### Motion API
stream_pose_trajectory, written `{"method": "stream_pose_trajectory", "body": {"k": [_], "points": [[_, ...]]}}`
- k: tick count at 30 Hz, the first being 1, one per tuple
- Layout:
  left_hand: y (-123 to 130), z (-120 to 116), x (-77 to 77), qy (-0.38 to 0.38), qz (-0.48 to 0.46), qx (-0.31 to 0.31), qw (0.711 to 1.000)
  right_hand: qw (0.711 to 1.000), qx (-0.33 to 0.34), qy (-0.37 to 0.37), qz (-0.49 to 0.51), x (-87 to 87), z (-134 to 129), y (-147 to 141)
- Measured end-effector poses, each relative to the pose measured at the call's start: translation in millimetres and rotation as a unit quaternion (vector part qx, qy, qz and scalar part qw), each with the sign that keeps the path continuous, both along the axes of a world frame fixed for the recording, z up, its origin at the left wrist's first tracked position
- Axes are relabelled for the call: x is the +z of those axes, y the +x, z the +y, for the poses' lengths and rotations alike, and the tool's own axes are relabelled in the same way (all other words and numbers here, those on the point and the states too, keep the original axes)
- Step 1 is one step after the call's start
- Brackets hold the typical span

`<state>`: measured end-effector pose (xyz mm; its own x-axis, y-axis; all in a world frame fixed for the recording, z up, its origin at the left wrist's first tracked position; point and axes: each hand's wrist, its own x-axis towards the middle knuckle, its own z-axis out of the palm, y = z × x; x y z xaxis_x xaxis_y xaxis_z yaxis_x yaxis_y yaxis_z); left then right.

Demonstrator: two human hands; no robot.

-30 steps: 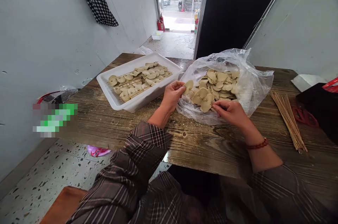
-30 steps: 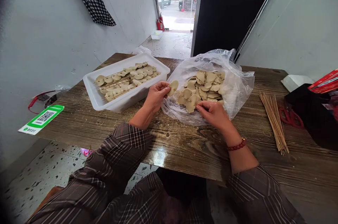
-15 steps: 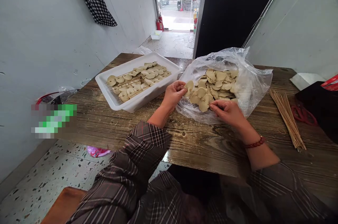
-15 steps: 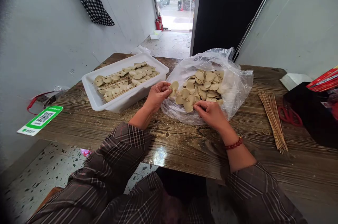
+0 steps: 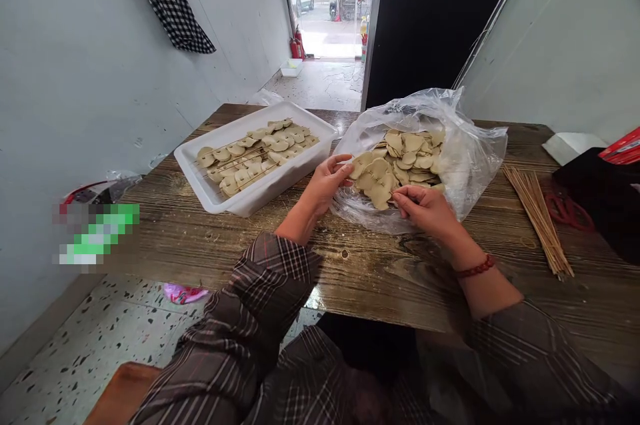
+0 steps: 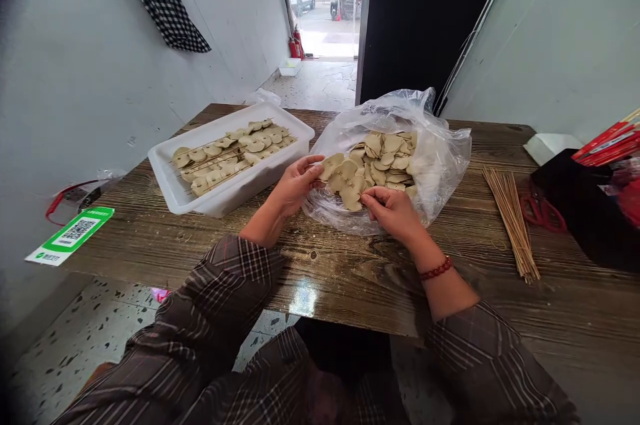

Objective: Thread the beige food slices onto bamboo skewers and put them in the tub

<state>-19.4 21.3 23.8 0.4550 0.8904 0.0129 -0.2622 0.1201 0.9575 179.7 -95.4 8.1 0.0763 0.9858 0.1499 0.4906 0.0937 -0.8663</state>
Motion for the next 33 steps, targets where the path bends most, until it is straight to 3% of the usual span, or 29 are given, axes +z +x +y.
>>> {"method": "stream_pose_trajectory", "body": {"k": [4,14,21,26,33], "points": [[2,-4,1.0,-0.013,-0.015,-0.041,0.999,0.999,-0.002,-0.024,0.042,2.5,-1,-3],[3,-2,-5.5,-0.073,-0.042,-0.054,0.995,0.996,0.005,-0.050,0.067,4.2,-3,-7],[4,-4,-3.6,-0.115,-0.113,-0.067,0.985,0.998,0.002,-0.038,0.049,3.0,-3,-9],[7,-9,-4.0,-0.122,-0.114,-0.089,0.982,0.999,0.018,-0.030,0.007,4.4,-3,-11],[7,-4,-3.4,-0.117,-0.104,-0.034,0.987,0.999,-0.001,0.002,-0.054,5.3,-2,-9]]}}
